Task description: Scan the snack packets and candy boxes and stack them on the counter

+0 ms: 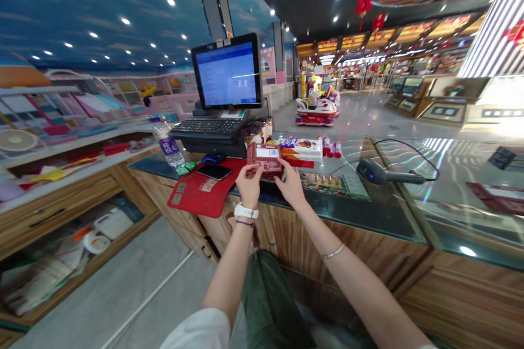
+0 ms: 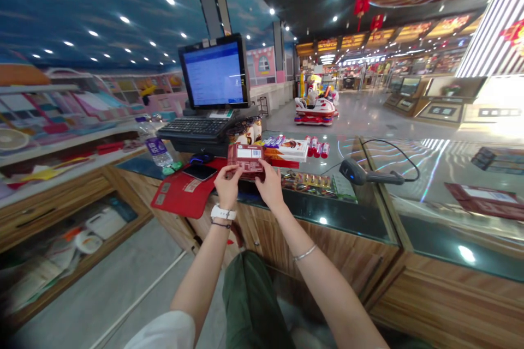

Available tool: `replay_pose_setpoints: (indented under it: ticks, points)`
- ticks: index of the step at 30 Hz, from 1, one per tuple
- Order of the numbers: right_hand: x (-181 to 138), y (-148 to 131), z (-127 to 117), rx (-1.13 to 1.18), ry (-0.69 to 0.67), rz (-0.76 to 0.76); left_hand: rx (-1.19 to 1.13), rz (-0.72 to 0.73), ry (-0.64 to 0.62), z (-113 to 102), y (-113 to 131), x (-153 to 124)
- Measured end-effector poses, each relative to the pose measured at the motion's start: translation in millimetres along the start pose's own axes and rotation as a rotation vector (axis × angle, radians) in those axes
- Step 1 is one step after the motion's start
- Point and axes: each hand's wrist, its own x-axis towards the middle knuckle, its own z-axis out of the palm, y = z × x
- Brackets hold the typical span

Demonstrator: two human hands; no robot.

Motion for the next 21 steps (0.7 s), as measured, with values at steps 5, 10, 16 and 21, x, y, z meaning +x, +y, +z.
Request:
replay_pose_setpoints:
  ticks: [5,10,16,21]
  points:
    - [10.6,1.7,-27.6,0.201,0.081,-0.013,-0.167,-0.045,0.012,20.0,15.2,-3.7]
    - [39.3,14.8,-76.6,0.476,0.126,0.181,-0.275,-0.105,-0.061,50.0,21.1,-10.3]
    - [51.6,33.5,-146.4,0.657,-0.017,0.356,-0.300,-0.108,-0.288,90.3,18.6,-19.8]
    - [52.0,47.3,-192.6,0.653,0.003,0.401,-0.167,0.034,-0.472,123.4,15.4,-27.2]
